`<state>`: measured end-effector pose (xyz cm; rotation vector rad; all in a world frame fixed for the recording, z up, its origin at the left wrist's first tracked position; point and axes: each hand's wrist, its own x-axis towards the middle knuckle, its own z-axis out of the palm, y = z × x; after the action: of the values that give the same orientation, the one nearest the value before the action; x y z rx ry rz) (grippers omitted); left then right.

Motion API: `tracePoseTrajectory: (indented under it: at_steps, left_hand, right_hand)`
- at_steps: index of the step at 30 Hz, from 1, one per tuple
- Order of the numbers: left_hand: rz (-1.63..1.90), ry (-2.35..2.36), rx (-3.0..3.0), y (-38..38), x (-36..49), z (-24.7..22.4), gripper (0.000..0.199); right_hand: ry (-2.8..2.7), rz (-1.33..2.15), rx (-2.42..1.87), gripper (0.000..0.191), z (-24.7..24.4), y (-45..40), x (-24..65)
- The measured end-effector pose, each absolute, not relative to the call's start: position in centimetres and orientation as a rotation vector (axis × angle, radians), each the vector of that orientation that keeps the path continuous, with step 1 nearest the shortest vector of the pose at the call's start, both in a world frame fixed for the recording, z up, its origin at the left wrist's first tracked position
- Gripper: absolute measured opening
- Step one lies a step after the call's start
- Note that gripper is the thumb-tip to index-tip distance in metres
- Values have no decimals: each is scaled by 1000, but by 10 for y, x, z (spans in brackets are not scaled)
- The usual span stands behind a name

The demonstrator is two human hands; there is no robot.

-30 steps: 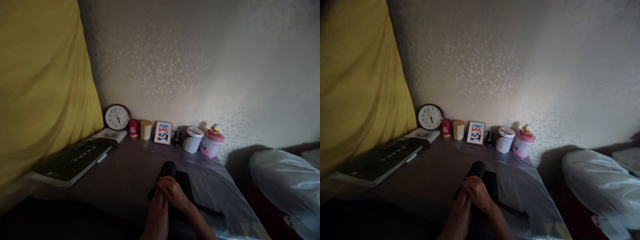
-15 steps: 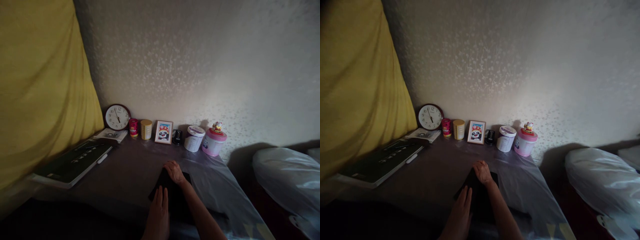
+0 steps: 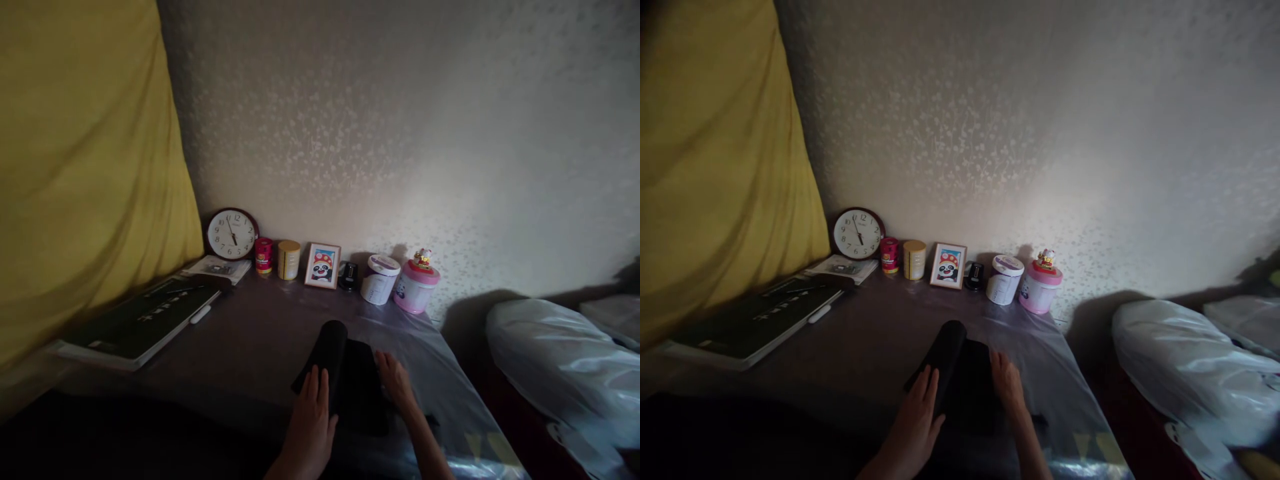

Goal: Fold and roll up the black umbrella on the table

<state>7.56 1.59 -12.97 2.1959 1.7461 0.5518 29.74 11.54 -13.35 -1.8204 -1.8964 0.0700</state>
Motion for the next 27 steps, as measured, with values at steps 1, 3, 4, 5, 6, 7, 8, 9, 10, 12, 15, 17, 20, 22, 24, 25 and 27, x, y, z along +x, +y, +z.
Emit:
tracePoseTrajectory:
  at_steps: [1, 3, 4, 5, 6, 7, 8, 9, 10, 12, 15, 17, 20, 22, 24, 25, 27]
  left_hand:
    - [549, 1723, 2189, 15, 75, -127, 67]
    - [529, 1687, 2169, 13, 72, -122, 73]
    - [510, 1677, 2159, 12, 71, -120, 77]
    - [489, 1676, 2149, 12, 70, -119, 80]
    - [471, 1679, 2143, 11, 70, -117, 83]
    - [454, 1681, 2142, 10, 70, -116, 85]
    - [440, 1686, 2144, 10, 70, -114, 86]
    - [426, 1689, 2148, 10, 70, -113, 87]
    - [414, 1695, 2151, 9, 70, -113, 86]
    - [399, 1699, 2155, 9, 71, -112, 86]
    - [414, 1695, 2164, 9, 72, -112, 85]
    - [416, 1698, 2164, 9, 73, -114, 85]
    - [393, 1709, 2143, 9, 74, -116, 88]
    - [397, 1709, 2133, 10, 74, -118, 88]
    - [438, 1706, 2132, 12, 74, -120, 88]
    - [464, 1701, 2136, 12, 74, -121, 87]
    - [487, 1691, 2143, 13, 73, -122, 84]
  right_hand:
    - [-1881, 135, -1823, 26, -135, 110, 296]
    - [-1805, 281, -1829, 31, -136, 102, 290]
    - [-1763, 337, -1821, 34, -136, 99, 286]
    - [-1724, 374, -1810, 36, -135, 97, 282]
    - [-1694, 387, -1797, 37, -134, 95, 279]
    - [-1672, 385, -1786, 36, -133, 93, 276]
    - [-1658, 374, -1775, 35, -132, 93, 273]
    - [-1647, 366, -1769, 34, -131, 92, 271]
    - [-1647, 367, -1759, 33, -129, 92, 269]
    - [-1674, 405, -1716, 32, -124, 93, 264]
    - [-1699, 507, -1610, 33, -112, 97, 253]
    - [-1692, 558, -1543, 34, -104, 100, 242]
    - [-1683, 589, -1484, 35, -98, 108, 221]
    - [-1658, 588, -1474, 34, -98, 114, 208]
    - [-1637, 596, -1495, 32, -100, 119, 197]
    - [-1633, 600, -1518, 32, -101, 122, 193]
    - [-1649, 611, -1573, 34, -102, 124, 185]
